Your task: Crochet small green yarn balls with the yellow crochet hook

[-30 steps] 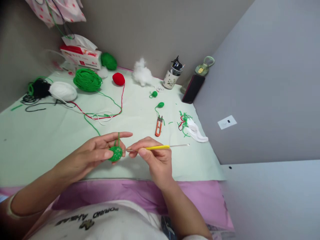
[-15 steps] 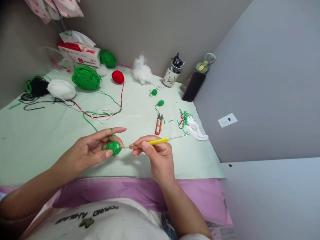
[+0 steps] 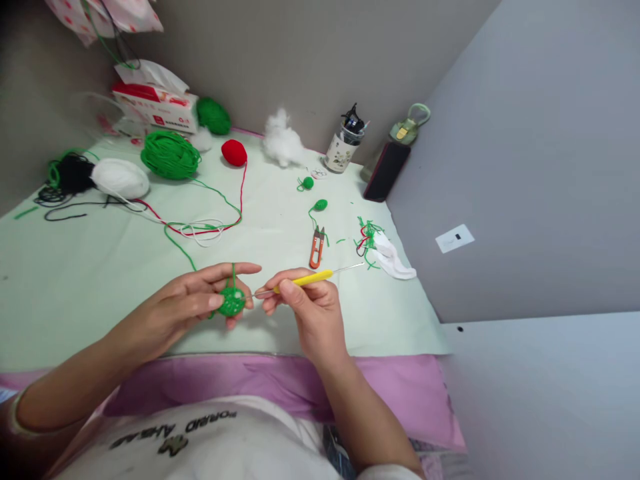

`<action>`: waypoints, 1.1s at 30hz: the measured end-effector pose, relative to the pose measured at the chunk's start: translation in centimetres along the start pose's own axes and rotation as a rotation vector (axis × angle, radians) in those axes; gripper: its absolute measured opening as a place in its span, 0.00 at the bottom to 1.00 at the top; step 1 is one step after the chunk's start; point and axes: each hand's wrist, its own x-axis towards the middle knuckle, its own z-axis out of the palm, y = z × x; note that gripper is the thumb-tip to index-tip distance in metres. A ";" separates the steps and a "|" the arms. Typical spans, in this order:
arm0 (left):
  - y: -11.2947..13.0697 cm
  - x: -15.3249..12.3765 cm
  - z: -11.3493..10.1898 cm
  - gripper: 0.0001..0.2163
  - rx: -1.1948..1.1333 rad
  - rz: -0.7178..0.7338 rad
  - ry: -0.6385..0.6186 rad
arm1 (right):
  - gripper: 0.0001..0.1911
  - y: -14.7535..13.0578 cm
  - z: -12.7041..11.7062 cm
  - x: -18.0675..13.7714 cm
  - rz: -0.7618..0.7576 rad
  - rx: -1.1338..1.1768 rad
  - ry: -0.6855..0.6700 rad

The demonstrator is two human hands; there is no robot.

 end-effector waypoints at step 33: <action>-0.4 0.0 0.7 0.16 0.126 0.002 0.120 | 0.10 0.8 1.1 -0.1 -0.013 -0.006 0.159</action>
